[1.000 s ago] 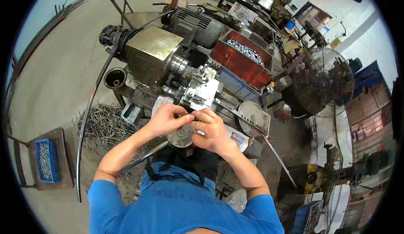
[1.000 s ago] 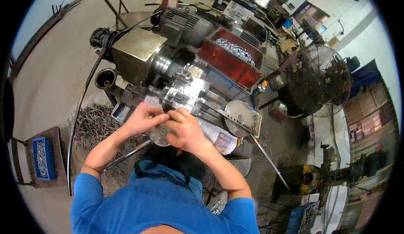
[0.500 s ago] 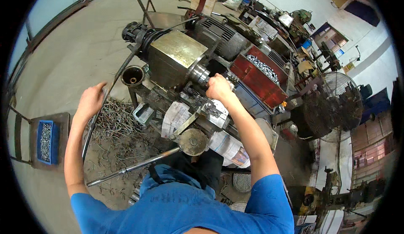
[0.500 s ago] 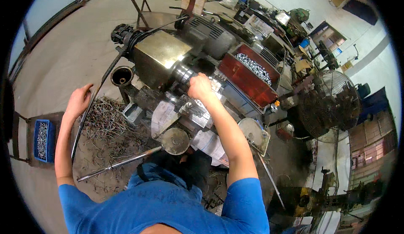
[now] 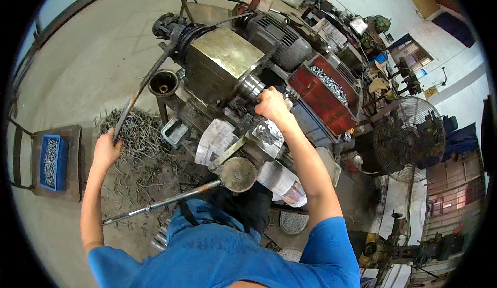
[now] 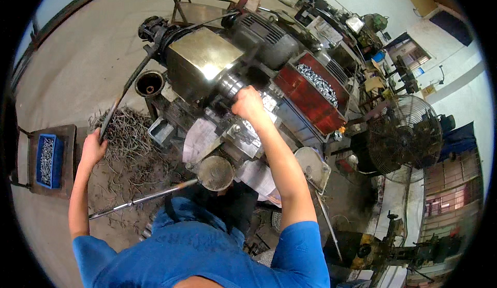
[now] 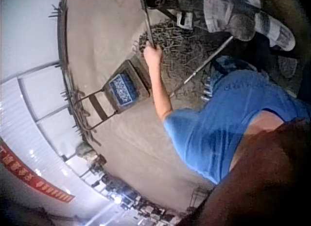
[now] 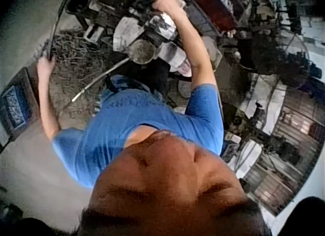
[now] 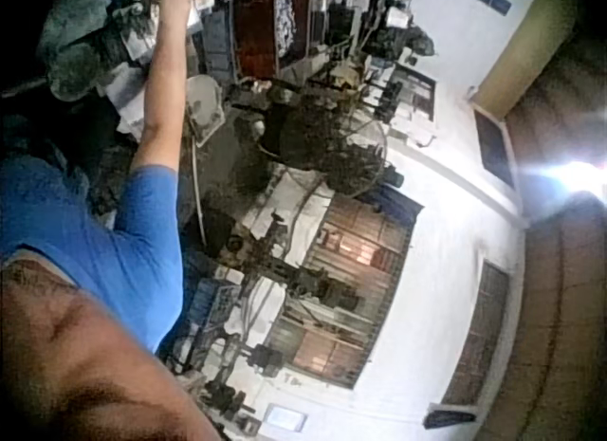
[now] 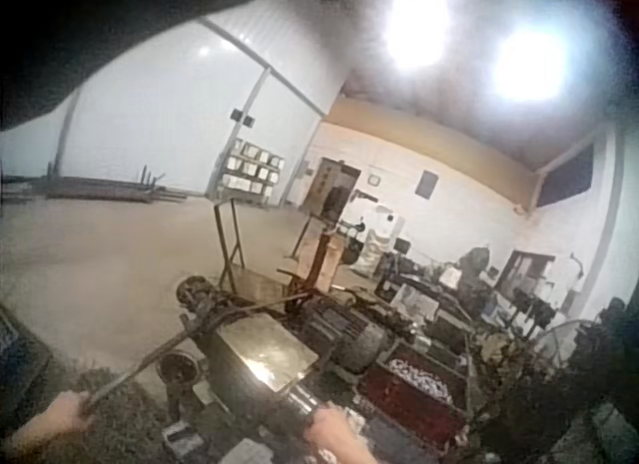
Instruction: The person operates a lathe to process small metal parts, placing a part in the machine, engaging levers to machine the component, and then removing the finished part and placing it into a metal mesh basket.
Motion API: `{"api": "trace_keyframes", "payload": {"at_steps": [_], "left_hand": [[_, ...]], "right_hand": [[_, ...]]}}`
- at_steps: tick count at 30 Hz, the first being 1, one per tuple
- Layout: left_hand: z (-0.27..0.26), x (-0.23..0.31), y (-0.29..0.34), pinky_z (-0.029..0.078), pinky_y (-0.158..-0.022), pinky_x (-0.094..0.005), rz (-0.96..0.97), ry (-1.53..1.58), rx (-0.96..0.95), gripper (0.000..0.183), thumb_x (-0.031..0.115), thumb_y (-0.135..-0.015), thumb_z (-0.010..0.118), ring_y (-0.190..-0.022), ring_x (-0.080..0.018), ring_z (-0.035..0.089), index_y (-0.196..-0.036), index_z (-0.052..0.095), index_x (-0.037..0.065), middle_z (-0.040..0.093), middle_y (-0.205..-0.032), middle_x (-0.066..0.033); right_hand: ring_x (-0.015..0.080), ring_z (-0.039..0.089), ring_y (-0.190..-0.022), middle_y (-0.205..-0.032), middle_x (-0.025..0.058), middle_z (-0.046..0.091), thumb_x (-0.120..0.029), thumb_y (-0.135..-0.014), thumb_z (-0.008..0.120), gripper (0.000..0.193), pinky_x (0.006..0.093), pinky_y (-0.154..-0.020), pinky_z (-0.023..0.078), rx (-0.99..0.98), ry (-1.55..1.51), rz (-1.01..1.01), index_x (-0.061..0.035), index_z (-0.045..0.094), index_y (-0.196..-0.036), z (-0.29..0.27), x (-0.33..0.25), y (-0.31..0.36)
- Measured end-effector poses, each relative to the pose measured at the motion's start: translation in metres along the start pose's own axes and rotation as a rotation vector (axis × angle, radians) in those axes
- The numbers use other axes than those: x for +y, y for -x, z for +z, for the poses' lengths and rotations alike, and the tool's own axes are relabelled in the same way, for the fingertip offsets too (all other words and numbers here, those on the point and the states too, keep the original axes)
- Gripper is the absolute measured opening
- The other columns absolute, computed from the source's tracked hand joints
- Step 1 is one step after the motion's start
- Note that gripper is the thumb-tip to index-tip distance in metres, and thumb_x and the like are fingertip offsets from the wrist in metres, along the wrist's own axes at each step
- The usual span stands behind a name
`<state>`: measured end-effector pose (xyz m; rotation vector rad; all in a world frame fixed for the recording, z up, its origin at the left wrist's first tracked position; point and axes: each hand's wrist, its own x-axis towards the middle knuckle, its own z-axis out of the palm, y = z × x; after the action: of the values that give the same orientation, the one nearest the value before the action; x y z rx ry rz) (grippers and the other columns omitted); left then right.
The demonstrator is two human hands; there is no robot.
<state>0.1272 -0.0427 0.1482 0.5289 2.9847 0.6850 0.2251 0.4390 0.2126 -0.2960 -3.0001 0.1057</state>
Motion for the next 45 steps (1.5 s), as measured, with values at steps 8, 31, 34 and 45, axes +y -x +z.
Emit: {"api": "trace_keyframes", "payload": {"at_steps": [8,31,34,45], "left_hand": [[-0.038,-0.108,-0.09,0.048,-0.064,-0.0435,0.079,-0.602,0.157,0.009,0.009,-0.069,0.059,-0.074,-0.0323,0.061,-0.077,0.056,0.005,0.061,-0.077,-0.0153],[0.209,0.044,-0.129,0.05,-0.07,-0.0412,0.532,-0.606,-0.39,0.028,0.019,-0.07,0.065,-0.085,-0.0284,0.063,-0.097,0.061,0.012,0.065,-0.09,-0.0116],[0.211,0.04,-0.148,0.05,-0.071,-0.0406,0.562,-0.699,-0.412,0.026,0.021,-0.07,0.066,-0.087,-0.0276,0.063,-0.094,0.063,0.012,0.065,-0.092,-0.0114],[0.185,-0.086,-0.106,0.052,-0.07,-0.0419,0.061,-0.283,-0.385,0.026,0.027,-0.071,0.06,-0.079,-0.0316,0.064,-0.09,0.066,0.009,0.065,-0.083,-0.0175]], "right_hand": [[0.0358,0.056,-0.086,-0.08,0.0236,0.061,-0.018,-0.052,0.064,0.023,0.0392,-0.079,0.047,0.036,-0.124,0.056,-0.0057,0.07,-0.07,0.008,0.013,-0.003],[0.0348,0.054,-0.101,-0.112,0.0153,0.058,-0.01,-0.055,0.06,0.039,0.0383,-0.087,0.045,0.186,-0.111,0.459,-0.0034,0.066,-0.093,-0.076,0.067,0.312],[0.0347,0.054,-0.104,-0.116,0.0162,0.057,-0.013,-0.055,0.061,0.045,0.0375,-0.09,0.044,0.133,-0.059,0.763,-0.005,0.066,-0.099,-0.054,0.113,0.399],[0.0351,0.045,-0.116,-0.117,0.0112,0.056,-0.025,-0.06,0.07,0.06,0.0458,-0.107,0.022,-0.183,0.378,1.534,-0.0081,0.054,-0.115,0.031,0.185,0.587]]}}
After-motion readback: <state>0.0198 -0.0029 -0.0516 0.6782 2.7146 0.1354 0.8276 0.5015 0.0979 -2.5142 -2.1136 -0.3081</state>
